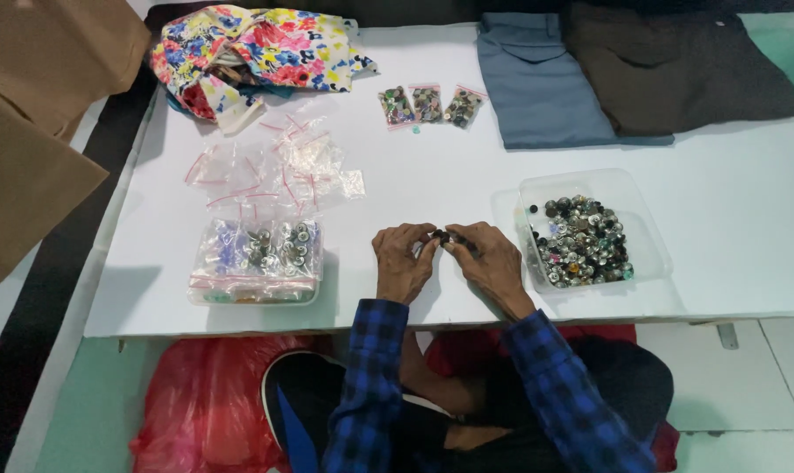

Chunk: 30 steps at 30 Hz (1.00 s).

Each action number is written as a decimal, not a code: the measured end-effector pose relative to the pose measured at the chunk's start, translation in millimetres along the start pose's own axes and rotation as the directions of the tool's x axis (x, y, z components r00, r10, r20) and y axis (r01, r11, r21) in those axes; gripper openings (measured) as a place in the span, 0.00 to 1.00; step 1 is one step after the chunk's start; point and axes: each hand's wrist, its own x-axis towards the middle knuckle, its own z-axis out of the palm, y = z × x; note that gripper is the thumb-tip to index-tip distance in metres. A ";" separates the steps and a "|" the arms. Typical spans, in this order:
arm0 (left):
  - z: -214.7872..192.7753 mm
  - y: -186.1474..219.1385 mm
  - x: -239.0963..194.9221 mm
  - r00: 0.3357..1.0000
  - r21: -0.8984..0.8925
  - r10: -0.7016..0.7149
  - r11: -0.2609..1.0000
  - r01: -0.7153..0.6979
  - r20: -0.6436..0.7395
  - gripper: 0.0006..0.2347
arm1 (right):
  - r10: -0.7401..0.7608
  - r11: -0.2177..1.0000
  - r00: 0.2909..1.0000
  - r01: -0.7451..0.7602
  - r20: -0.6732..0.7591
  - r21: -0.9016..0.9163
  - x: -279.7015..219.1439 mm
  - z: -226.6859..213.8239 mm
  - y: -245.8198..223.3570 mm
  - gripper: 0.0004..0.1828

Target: Sorting small buttons from a container and placing them into individual plastic bags

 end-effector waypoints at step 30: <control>65.9 111.3 16.7 0.751 0.241 0.657 0.721 -0.650 0.060 0.06 | -0.280 0.956 0.926 0.244 -0.254 -0.165 -37.1 -173.5 -3.0 0.07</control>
